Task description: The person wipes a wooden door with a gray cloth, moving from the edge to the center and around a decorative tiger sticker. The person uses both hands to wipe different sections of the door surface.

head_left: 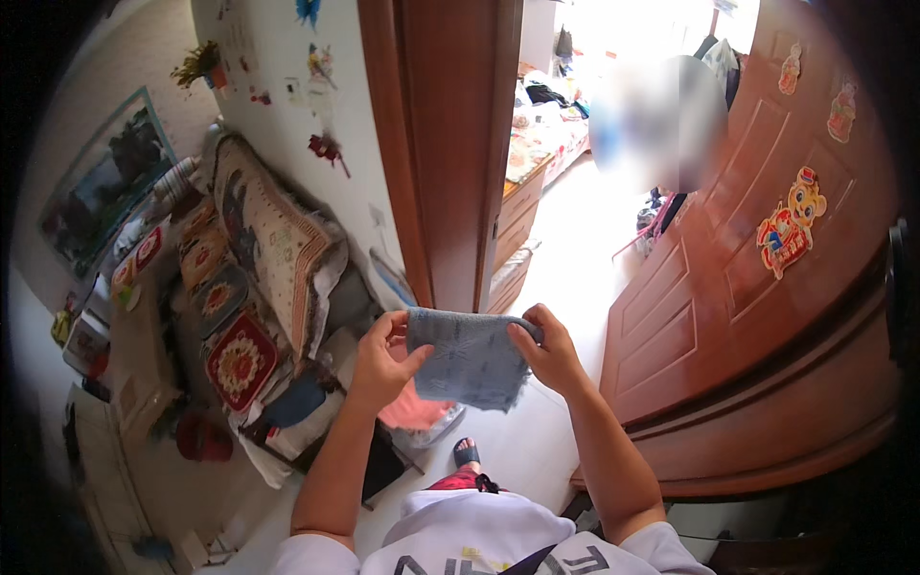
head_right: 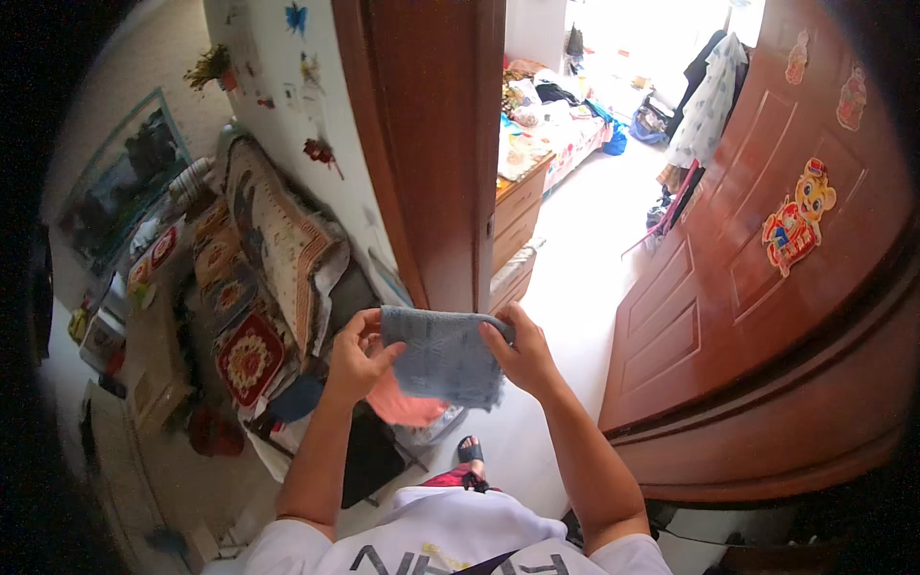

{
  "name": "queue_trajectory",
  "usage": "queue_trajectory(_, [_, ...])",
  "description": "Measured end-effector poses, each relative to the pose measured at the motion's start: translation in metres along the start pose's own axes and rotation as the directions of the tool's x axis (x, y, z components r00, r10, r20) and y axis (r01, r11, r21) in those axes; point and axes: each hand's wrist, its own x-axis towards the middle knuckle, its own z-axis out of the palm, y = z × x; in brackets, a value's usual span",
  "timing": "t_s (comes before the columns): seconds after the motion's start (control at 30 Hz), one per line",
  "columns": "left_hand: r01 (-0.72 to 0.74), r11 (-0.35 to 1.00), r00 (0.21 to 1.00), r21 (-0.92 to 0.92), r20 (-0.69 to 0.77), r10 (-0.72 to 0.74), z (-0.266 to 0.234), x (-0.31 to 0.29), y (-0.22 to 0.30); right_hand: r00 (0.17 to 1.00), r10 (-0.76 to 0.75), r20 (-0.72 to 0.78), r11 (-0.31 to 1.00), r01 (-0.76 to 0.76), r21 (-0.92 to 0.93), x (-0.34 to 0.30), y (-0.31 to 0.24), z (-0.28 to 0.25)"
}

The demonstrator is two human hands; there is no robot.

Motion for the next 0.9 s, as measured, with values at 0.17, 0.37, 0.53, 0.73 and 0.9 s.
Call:
queue_trajectory(0.17, [-0.318,0.922,0.932,0.219,-0.107,0.347,0.036,0.072,0.015,0.992,0.123,0.002,0.990,-0.123,0.071,0.066,-0.016,-0.021])
queue_trajectory(0.37, [-0.589,0.763,0.765,0.266,-0.123,0.633,0.055,0.151,0.035,0.998,-0.060,-0.009,0.850,0.055,0.524,0.151,-0.059,-0.001])
queue_trajectory(0.53, [-0.493,0.794,0.710,0.357,-0.362,0.604,0.057,0.208,0.033,0.706,-0.705,0.057,0.708,0.698,0.106,0.219,-0.056,-0.005])
queue_trajectory(0.73, [-0.349,0.756,0.508,0.554,-0.565,0.650,0.058,0.266,0.064,0.460,-0.883,0.096,0.426,0.870,-0.249,0.303,-0.016,0.027])
queue_trajectory(0.9, [-0.012,0.476,0.417,0.880,-0.428,0.802,0.074,0.247,0.051,0.446,-0.892,0.069,0.421,0.877,-0.233,0.313,0.022,0.076])
